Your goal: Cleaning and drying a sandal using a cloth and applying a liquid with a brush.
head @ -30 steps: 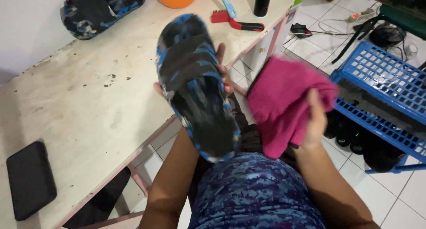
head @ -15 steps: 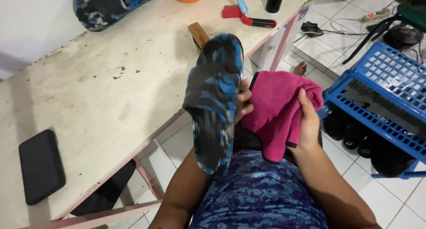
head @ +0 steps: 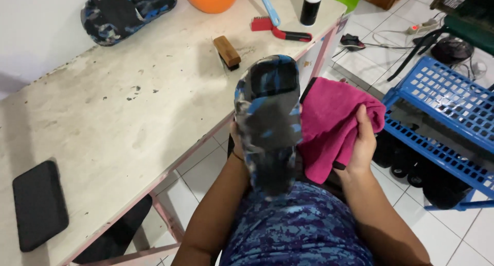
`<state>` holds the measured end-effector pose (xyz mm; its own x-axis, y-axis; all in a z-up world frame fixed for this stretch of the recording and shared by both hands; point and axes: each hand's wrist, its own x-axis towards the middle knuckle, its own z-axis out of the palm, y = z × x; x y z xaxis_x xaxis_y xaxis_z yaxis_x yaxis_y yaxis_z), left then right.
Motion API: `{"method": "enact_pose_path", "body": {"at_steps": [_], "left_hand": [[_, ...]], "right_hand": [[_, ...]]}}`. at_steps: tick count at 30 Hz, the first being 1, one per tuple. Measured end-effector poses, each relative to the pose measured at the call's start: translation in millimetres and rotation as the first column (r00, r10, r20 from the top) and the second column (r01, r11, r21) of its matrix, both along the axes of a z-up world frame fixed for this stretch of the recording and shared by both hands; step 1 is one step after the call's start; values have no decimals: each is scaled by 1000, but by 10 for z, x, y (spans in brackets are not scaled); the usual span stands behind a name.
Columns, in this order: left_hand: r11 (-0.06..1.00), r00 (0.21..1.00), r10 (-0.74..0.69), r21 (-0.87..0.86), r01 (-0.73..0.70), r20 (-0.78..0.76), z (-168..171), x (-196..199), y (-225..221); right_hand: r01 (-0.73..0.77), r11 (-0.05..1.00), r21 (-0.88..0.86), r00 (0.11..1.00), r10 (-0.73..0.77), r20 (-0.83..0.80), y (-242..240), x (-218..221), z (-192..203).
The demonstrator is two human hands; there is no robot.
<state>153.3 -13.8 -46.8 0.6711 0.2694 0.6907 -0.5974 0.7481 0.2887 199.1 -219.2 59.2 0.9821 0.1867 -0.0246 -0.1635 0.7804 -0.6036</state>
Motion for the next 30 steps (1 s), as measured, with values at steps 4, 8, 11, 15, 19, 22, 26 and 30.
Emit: {"method": "enact_pose_path", "body": {"at_steps": [4,8,11,15,19,22,26,30], "left_hand": [[998,999,45,31,-46,26,-66,194,7],[990,992,120,70,-123,45,-189,301,12],[952,968,247,176,-250,43,385,64,-66],[747,845,527,423,-513,95,837,-186,-167],[583,730,634,461,-669,257,845,-237,-56],[673,740,634,311,-671,224,809,-251,-41],[668,718,672,268,-694,182,904,-227,243],[829,840,516,150,-539,168,1176,-140,437]], "right_hand": [[87,996,-37,995,-89,-46,-59,48,-16],[127,988,-84,991,-130,-32,-134,124,-12],[143,985,-93,989,-147,-31,-124,113,51],[183,969,-167,979,-195,-59,-71,46,175],[174,968,-181,979,-190,-77,-101,94,104],[169,970,-173,980,-184,-75,-111,83,108],[190,956,-223,972,-216,-97,-124,176,16],[190,948,-256,967,-226,-117,-94,170,50]]}}
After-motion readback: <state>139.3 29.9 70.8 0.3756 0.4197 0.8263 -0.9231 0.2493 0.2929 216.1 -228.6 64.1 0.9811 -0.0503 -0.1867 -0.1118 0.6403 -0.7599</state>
